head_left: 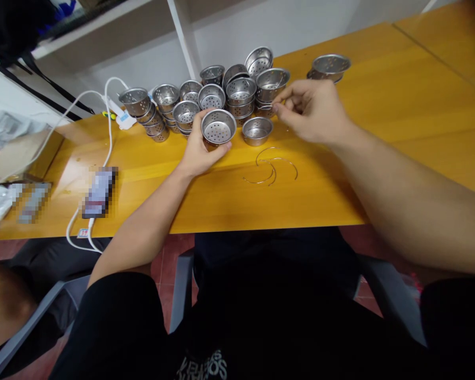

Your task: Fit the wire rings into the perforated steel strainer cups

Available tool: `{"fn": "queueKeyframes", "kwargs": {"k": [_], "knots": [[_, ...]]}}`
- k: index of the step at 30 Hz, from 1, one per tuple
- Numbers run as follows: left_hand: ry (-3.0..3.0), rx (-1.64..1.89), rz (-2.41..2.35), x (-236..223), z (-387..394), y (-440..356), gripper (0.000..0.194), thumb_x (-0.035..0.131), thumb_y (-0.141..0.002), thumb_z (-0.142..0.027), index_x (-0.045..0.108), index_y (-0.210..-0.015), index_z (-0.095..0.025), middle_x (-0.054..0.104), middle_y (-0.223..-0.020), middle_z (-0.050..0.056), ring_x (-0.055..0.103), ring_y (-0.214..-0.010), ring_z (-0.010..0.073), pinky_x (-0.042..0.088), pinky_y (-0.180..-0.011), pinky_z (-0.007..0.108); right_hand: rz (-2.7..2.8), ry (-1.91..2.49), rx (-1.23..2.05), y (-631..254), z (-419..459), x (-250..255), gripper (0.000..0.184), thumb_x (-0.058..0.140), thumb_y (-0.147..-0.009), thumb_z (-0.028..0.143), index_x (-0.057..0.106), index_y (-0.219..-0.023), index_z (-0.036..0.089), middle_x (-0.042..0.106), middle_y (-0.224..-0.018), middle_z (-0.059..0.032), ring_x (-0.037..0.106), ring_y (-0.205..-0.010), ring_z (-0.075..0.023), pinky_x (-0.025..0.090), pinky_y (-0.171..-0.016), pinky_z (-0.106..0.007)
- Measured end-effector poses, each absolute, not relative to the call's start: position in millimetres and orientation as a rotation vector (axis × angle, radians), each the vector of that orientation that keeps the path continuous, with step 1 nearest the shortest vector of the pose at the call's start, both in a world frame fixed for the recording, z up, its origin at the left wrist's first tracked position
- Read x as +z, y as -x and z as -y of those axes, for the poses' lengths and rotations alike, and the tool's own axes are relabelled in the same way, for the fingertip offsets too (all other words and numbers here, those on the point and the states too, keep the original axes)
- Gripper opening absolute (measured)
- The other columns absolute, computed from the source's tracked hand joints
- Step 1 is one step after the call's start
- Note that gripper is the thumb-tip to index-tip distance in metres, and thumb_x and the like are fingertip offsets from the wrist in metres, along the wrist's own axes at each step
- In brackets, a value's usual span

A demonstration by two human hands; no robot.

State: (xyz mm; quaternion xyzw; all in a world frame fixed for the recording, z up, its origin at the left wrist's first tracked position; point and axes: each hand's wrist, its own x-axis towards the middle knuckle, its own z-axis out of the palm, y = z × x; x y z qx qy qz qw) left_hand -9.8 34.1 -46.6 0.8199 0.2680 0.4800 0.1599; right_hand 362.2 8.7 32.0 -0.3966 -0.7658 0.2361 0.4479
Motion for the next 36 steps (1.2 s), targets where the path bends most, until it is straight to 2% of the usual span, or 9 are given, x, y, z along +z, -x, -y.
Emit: {"fn": "queueKeyframes", "kwargs": {"k": [3,6,11,14,18,23,26,30,36], "knots": [[-2.371,1.361,-0.784,-44,-32,8,0.108,0.09,-0.103,-0.099,0.05,-0.184,-0.041,0.076,-0.17,0.013,0.084,-0.158,0.0378,0.068,-0.141,0.06,1.903,0.979,0.563,-363,-8,31,0.023,0.093,-0.119,-0.002,0.087,-0.111,0.019,0.066,-0.077,0.0017,0.049,-0.064,-0.0143,0.046,-0.067,-0.036],[-2.377,1.344,-0.837,-38,-27,9,0.111,0.102,-0.093,-0.098,0.061,-0.177,-0.038,0.078,-0.168,0.013,0.085,-0.156,0.0399,0.068,-0.141,0.064,1.913,0.984,0.546,-364,-7,31,0.022,0.091,-0.12,-0.001,0.086,-0.112,0.019,0.066,-0.077,0.0016,0.048,-0.063,-0.0137,0.047,-0.066,-0.036],[-2.327,1.339,-0.885,-33,-21,10,0.112,0.11,-0.082,-0.098,0.07,-0.165,-0.035,0.082,-0.159,0.012,0.087,-0.149,0.0379,0.071,-0.138,0.064,1.918,0.966,0.526,-365,-8,30,0.02,0.091,-0.12,0.002,0.086,-0.112,0.02,0.068,-0.078,0.001,0.048,-0.063,-0.0139,0.046,-0.064,-0.035],[-2.304,1.344,-0.946,-34,-22,8,0.114,0.109,-0.08,-0.102,0.07,-0.163,-0.033,0.083,-0.151,0.01,0.087,-0.144,0.0374,0.07,-0.136,0.066,1.911,0.94,0.557,-363,-11,28,0.018,0.101,-0.119,0.015,0.086,-0.112,0.022,0.067,-0.075,0.0019,0.048,-0.063,-0.0149,0.045,-0.064,-0.036],[-2.267,1.375,-0.947,-40,-24,0,0.123,0.104,-0.076,-0.11,0.063,-0.166,-0.036,0.08,-0.152,0.01,0.087,-0.142,0.0374,0.073,-0.131,0.063,1.874,0.91,0.637,-354,-9,27,0.028,0.11,-0.115,0.036,0.086,-0.108,0.026,0.065,-0.072,0.0012,0.046,-0.063,-0.0175,0.047,-0.064,-0.04],[-2.281,1.334,-0.917,-44,-20,-12,0.118,0.086,-0.096,-0.111,0.045,-0.183,-0.043,0.072,-0.162,0.011,0.085,-0.149,0.0344,0.073,-0.132,0.056,1.829,0.879,0.653,-336,6,30,0.033,0.105,-0.115,0.056,0.084,-0.108,0.031,0.065,-0.077,-0.0004,0.051,-0.066,-0.0216,0.055,-0.067,-0.044],[-2.271,1.329,-0.944,-39,-14,-14,0.118,0.096,-0.089,-0.109,0.054,-0.175,-0.04,0.075,-0.158,0.01,0.085,-0.147,0.0352,0.072,-0.133,0.058,1.826,0.839,0.68,-332,11,32,0.037,0.104,-0.114,0.062,0.082,-0.105,0.033,0.063,-0.077,0.0007,0.052,-0.066,-0.0224,0.056,-0.067,-0.045],[-2.259,1.33,-0.986,-33,-10,-14,0.114,0.105,-0.078,-0.108,0.07,-0.156,-0.032,0.079,-0.149,0.011,0.085,-0.144,0.0377,0.07,-0.136,0.064,1.816,0.829,0.716,-333,9,31,0.037,0.104,-0.115,0.061,0.081,-0.103,0.034,0.062,-0.077,0.0003,0.047,-0.068,-0.0227,0.05,-0.068,-0.047],[-2.231,1.328,-1.015,-35,-14,-10,0.112,0.107,-0.08,-0.104,0.07,-0.156,-0.031,0.083,-0.145,0.011,0.087,-0.141,0.0377,0.07,-0.136,0.067,1.804,0.853,0.72,-332,9,31,0.044,0.105,-0.111,0.069,0.079,-0.102,0.034,0.06,-0.075,0.0004,0.045,-0.069,-0.0232,0.048,-0.069,-0.048]]}}
